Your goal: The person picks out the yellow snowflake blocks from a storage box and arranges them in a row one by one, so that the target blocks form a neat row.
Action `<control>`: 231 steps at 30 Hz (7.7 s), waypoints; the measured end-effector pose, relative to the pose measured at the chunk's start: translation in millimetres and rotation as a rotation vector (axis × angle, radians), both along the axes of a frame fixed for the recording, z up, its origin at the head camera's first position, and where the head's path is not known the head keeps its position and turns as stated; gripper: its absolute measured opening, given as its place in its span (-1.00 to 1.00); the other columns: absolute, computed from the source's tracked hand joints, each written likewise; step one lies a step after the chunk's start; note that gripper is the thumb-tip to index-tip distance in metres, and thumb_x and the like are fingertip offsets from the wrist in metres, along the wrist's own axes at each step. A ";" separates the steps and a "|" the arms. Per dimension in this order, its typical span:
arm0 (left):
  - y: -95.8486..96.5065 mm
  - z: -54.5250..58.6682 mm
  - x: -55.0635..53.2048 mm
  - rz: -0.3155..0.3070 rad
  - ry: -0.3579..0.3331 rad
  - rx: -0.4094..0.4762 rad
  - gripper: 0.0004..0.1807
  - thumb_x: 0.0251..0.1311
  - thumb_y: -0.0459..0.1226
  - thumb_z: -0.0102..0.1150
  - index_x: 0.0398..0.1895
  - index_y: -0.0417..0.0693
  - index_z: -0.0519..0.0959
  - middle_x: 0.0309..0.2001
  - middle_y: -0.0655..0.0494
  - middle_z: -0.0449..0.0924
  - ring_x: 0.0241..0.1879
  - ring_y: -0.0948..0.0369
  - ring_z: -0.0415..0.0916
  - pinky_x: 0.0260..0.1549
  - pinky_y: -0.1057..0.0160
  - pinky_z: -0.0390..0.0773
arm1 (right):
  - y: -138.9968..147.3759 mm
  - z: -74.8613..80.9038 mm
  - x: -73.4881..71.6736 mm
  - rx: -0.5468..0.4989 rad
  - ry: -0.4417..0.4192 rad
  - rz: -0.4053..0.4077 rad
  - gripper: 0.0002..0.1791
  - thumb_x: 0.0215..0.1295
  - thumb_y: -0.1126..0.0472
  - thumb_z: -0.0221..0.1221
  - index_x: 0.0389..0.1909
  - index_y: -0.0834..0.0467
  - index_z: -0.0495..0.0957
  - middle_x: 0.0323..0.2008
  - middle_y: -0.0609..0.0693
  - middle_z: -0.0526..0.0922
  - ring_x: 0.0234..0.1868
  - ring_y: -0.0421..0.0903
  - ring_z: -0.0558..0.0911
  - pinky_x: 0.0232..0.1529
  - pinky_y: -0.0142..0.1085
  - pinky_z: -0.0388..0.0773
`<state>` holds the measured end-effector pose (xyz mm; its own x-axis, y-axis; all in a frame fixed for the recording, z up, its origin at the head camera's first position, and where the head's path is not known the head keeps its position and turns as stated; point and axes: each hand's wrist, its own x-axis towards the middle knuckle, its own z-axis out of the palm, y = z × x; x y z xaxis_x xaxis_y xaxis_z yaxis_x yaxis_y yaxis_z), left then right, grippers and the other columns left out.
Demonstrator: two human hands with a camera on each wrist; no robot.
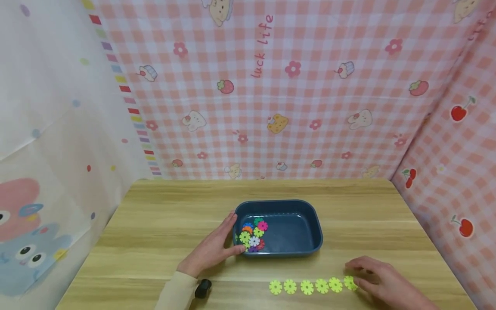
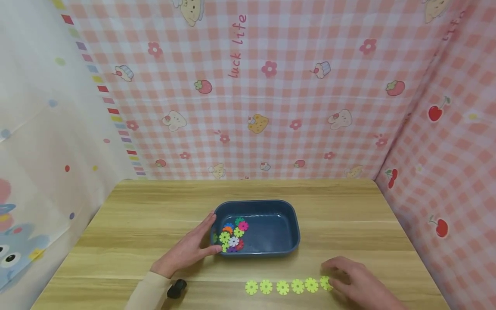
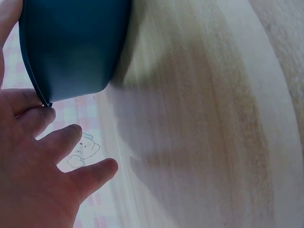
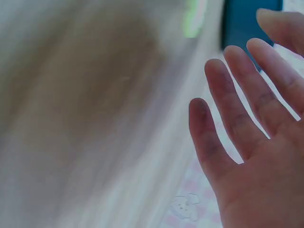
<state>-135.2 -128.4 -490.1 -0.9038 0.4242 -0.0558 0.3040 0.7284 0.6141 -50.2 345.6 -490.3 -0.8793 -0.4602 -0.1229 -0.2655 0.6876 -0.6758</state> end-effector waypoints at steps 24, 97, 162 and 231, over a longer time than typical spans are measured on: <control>-1.7 0.9 2.2 0.014 0.109 -0.070 0.07 0.27 0.21 0.32 0.64 -0.16 0.12 0.66 -0.04 -0.04 0.60 -0.06 -0.01 0.50 -0.15 0.18 | -106.4 47.7 -34.6 -0.206 0.637 -0.047 -0.66 0.28 0.31 0.41 -0.09 -0.22 0.73 -0.19 -0.31 0.74 -0.13 -0.29 0.71 -0.08 -0.46 0.64; -11.3 1.0 6.2 -0.032 0.186 -0.030 -0.37 0.56 -0.07 0.08 0.53 -0.21 0.32 0.58 -0.08 0.19 0.56 -0.07 0.12 0.50 -0.10 0.21 | -260.7 -0.4 -138.1 0.015 0.133 0.347 -0.67 0.32 0.37 0.36 0.09 0.16 0.71 0.07 -0.01 0.72 0.15 -0.10 0.62 0.26 -0.10 0.58; -10.0 0.1 8.4 -0.004 0.178 -0.023 -0.34 0.55 -0.02 0.08 0.56 -0.16 0.30 0.61 -0.05 0.13 0.57 -0.06 0.08 0.49 -0.16 0.20 | -229.1 14.8 -122.6 0.081 0.241 0.200 -0.66 0.34 0.14 0.38 0.09 0.13 0.73 -0.09 -0.12 0.57 -0.21 -0.20 0.53 -0.14 -0.27 0.62; -2.7 -7.8 12.7 0.012 0.217 -0.004 -0.36 0.58 -0.12 0.04 0.59 -0.19 0.23 0.65 -0.01 0.03 0.58 0.03 0.08 0.50 -0.04 0.21 | -99.8 52.4 -33.6 -0.110 0.680 -0.012 -0.57 0.06 0.39 0.51 -0.02 0.04 0.76 -0.04 -0.20 0.62 -0.06 -0.20 0.62 -0.09 -0.41 0.65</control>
<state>-122.5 -131.1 -497.9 -0.8998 0.4133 0.1396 0.4201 0.7349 0.5324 -83.8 245.8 -437.9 -0.7497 -0.4279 0.5049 -0.6479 0.6303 -0.4278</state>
